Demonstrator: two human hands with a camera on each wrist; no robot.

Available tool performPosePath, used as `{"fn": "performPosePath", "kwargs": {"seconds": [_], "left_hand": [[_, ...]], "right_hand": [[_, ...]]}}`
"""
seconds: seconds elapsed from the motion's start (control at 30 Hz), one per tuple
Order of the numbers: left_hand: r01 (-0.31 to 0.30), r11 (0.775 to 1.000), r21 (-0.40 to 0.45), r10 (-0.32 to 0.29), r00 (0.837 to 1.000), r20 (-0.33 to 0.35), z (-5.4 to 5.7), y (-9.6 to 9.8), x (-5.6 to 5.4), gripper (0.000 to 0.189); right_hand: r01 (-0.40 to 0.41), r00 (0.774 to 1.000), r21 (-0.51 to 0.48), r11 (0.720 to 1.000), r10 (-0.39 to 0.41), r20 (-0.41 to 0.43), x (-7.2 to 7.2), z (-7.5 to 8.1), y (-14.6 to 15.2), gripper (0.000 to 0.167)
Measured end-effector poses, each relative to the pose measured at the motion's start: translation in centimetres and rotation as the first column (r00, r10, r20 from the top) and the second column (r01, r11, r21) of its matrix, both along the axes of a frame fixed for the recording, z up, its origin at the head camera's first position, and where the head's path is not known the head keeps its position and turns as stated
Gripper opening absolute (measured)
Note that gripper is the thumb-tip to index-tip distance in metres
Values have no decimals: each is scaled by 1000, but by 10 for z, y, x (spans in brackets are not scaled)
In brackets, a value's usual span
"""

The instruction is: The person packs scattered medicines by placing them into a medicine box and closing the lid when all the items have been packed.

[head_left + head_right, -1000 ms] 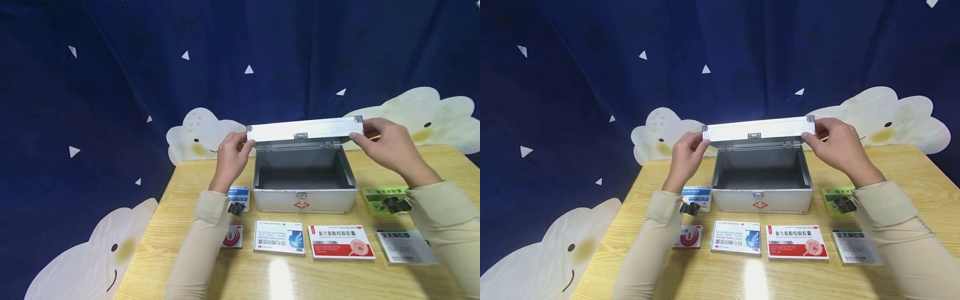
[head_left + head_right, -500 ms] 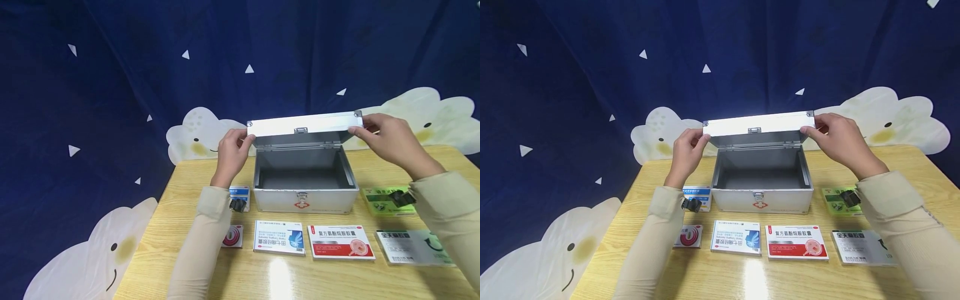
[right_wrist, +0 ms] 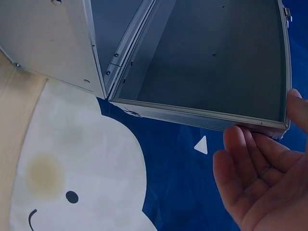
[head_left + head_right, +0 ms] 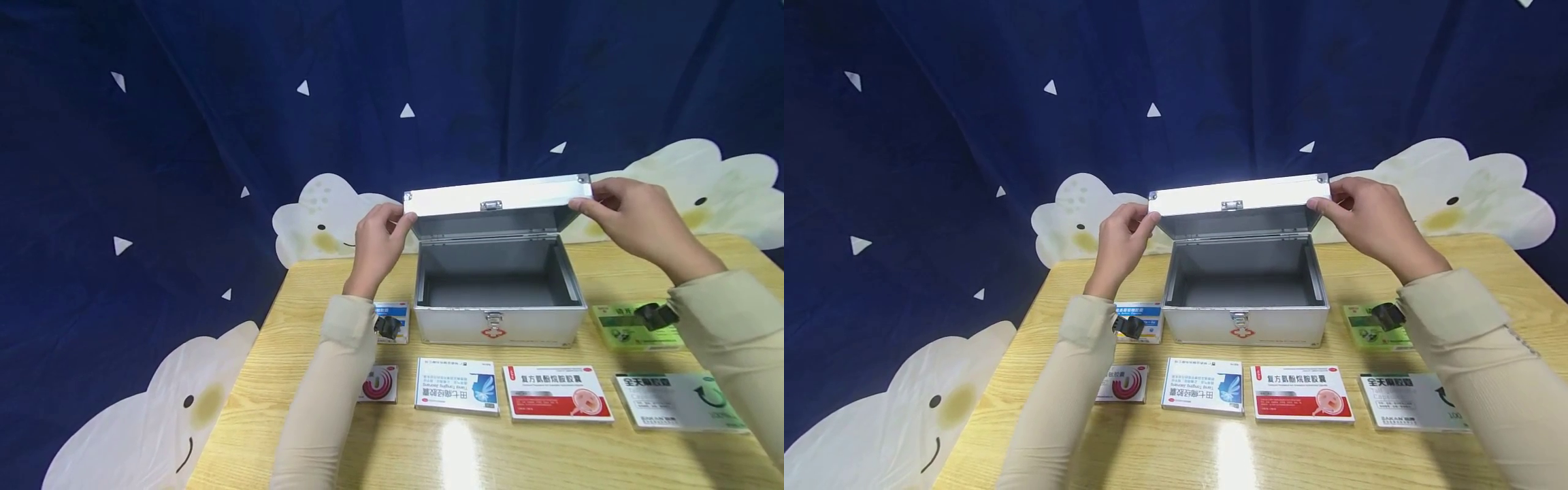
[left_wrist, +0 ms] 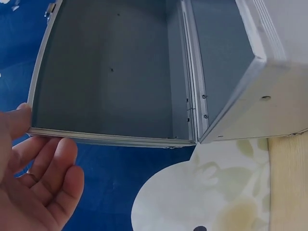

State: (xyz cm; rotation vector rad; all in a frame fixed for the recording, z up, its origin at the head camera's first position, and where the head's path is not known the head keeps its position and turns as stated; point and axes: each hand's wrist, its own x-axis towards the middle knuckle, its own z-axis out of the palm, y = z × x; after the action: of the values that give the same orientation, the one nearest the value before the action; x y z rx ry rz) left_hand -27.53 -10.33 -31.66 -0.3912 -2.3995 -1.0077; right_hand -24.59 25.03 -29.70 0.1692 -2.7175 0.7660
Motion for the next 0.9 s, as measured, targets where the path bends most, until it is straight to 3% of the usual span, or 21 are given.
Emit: {"fn": "performPosePath", "kwargs": {"seconds": [0.53,0.9], "left_hand": [[-26,1000,11,26,1000,-16,8,-2,-1,27],[-26,1000,12,26,999,-23,14,1,-11,28]], "right_hand": [[10,1000,-39,999,-9,21,-8,8,-4,65],[36,999,-56,998,-34,35,-15,11,0,68]]}}
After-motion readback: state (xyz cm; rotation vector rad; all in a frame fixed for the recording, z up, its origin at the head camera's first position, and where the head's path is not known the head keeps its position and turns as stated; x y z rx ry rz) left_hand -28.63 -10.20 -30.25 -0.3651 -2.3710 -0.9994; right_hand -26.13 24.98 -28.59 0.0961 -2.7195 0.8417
